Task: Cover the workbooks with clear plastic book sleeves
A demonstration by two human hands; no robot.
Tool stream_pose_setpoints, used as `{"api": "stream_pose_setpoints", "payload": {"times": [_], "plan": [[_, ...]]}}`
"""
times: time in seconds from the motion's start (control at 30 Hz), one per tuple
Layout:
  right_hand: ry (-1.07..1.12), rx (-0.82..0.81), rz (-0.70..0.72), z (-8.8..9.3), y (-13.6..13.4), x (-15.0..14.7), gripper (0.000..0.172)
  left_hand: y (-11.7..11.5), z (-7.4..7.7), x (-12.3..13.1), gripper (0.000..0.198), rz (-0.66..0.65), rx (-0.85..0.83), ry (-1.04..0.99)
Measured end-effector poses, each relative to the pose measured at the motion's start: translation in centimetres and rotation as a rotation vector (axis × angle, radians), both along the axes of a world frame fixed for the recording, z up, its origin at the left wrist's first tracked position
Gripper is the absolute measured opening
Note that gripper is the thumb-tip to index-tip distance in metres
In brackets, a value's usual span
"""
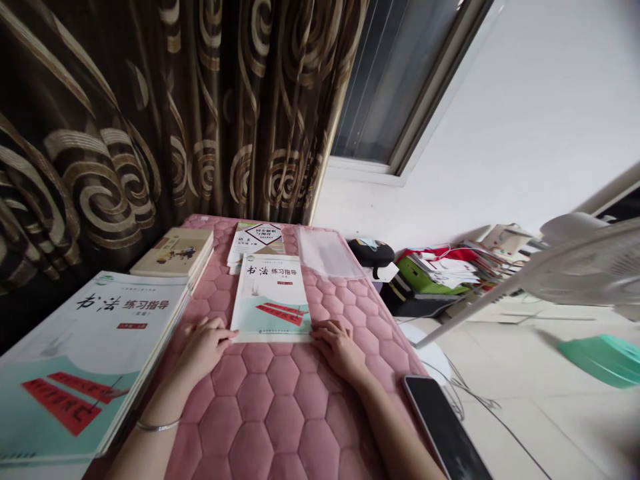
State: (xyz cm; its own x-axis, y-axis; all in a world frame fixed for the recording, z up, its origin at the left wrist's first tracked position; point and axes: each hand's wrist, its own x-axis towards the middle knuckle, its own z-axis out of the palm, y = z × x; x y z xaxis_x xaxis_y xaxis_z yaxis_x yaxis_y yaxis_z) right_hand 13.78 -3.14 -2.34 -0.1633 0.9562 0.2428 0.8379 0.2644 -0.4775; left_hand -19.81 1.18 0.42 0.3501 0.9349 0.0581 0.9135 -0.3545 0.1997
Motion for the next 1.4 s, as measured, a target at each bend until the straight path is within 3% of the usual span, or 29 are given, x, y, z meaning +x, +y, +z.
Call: {"api": "stream_pose_setpoints", "payload": {"times": [0.13,0.23,0.37,0.5,0.73,0.93,1.07,1.23,1.33,1.4], "plan": [[-0.002,0.039,-0.001,-0.1,-0.2,-0.5,0.016,-0.2,0.2,0.5,0.026,0.033,0.004,-0.027],[-0.047,0.073,-0.003,-0.1,-0.1,-2.5,0.021,-0.7,0.2,2.8,0.022,0.049,0.063,-0.052],[-0.101,0.085,0.041,0.2,0.5,-6.4,0.024,-1.5,-0.4,6.6,0.017,-0.068,0.11,-0.063],[-0.128,0.069,0.063,0.3,1.5,-8.7,0.018,-1.6,-1.0,8.1,0.013,-0.122,0.157,-0.047],[-0.095,0.028,0.041,0.2,1.6,-7.9,0.014,-1.3,-1.3,6.9,0.015,-0.132,0.198,-0.077],[-0.035,-0.032,-0.042,0.2,0.6,-3.3,0.014,-0.7,-1.1,2.2,0.016,-0.015,0.189,-0.094],[-0.006,-0.072,-0.082,0.5,-0.1,-1.0,0.018,0.5,-1.9,0.0,0.016,0.0,0.124,-0.224],[0.059,-0.097,-0.041,0.7,0.2,-0.3,0.022,1.4,-3.5,0.0,0.018,-0.004,0.03,-0.386],[0.085,-0.109,0.011,1.1,1.7,-0.6,0.023,1.4,-3.7,0.7,0.022,0.063,0.01,-0.333],[0.084,-0.138,-0.052,1.5,3.6,-1.2,0.018,1.5,-3.4,1.5,0.019,0.17,0.003,-0.246]]}}
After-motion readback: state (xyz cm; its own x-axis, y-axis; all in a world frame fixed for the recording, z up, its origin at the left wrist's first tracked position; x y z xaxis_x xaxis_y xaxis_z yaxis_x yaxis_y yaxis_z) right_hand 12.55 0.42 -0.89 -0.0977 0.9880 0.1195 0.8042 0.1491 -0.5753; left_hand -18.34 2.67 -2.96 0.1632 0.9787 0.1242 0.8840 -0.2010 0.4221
